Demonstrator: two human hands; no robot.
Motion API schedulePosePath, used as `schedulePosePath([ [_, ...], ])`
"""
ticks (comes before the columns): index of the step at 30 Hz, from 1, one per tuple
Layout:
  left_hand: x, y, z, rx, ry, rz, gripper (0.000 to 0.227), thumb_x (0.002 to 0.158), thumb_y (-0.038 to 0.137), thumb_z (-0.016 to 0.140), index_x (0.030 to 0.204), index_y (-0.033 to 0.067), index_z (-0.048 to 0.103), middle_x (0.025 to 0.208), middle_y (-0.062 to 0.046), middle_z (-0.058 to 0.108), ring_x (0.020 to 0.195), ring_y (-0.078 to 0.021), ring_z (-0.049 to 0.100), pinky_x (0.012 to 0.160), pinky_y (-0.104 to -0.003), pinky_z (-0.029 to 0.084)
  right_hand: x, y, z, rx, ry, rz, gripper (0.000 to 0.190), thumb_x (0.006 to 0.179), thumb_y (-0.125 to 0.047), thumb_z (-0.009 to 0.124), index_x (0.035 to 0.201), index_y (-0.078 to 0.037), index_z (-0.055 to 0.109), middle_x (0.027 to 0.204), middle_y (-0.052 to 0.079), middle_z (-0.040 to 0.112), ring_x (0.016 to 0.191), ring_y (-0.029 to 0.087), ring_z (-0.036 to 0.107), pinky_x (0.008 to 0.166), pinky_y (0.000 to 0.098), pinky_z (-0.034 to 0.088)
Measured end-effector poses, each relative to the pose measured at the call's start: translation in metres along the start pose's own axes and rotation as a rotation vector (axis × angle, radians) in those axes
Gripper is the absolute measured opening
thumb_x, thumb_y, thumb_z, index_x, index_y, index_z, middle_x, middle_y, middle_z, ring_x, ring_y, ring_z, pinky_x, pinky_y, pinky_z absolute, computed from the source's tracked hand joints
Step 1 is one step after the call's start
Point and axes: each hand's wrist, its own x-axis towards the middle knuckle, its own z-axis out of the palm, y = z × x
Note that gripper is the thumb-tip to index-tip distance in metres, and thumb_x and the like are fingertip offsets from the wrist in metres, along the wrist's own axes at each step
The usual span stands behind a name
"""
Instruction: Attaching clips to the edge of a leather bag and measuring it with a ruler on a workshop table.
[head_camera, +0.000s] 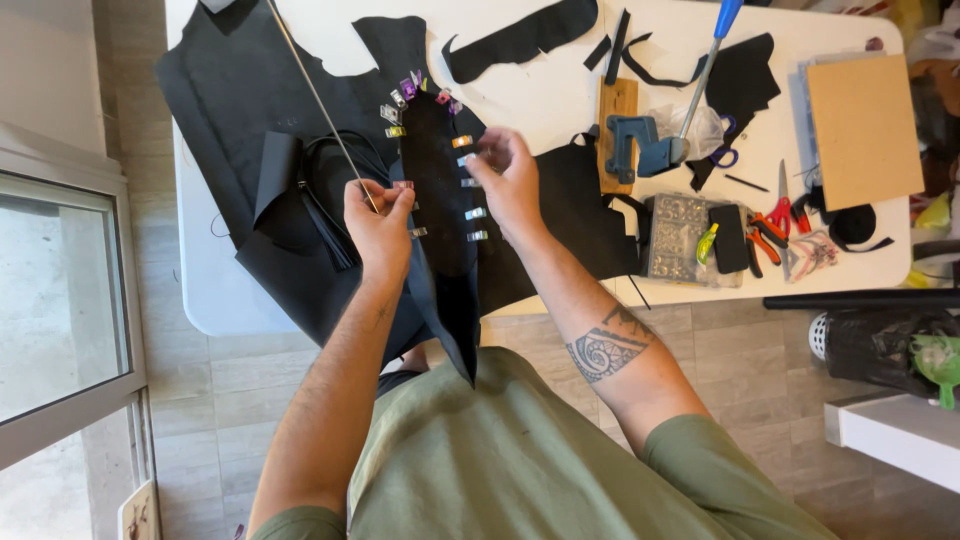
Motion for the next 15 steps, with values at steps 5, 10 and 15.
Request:
schedulePosePath([
  [5,-0.005,0.010,0.007,-0.110,-0.001,0.042,0.036,0.088,-0.008,0.072,0.092,0.0129,0.043,0.077,-0.005,0.069,0.091,-0.0168,0.078,0.102,-0.032,0.058,0.018,-0.103,0.030,-0.332,0.038,-0.587,0.031,0.096,-0.021,0.068,0.125,-0.016,0.060,0.124,0.002,0.062,0.106,0.017,0.063,0.075,0.0299,0.047],
  [10,-0.009,0.026,0.014,0.037,0.004,-0.007,0.033,0.085,-0.002,0.075,0.089,0.0133,0.046,0.079,-0.005,0.073,0.085,-0.0149,0.079,0.083,-0.026,0.060,0.064,-0.146,0.092,-1.241,-0.447,-1.153,0.086,0.099,0.008,0.087,0.161,-0.030,0.040,0.162,0.020,0.021,0.150,0.040,0.032,0.122,0.0577,0.037],
  [15,-0.008,0.027,0.014,0.129,0.003,-0.032,0.031,0.084,0.007,0.077,0.089,0.0133,0.047,0.075,-0.002,0.070,0.074,-0.0086,0.070,0.077,-0.027,0.057,0.112,-0.133,0.127,-1.593,-0.319,-1.716,0.081,0.095,-0.011,0.070,0.169,-0.023,0.040,0.177,0.010,0.010,0.161,0.036,0.003,0.127,0.0600,0.007],
])
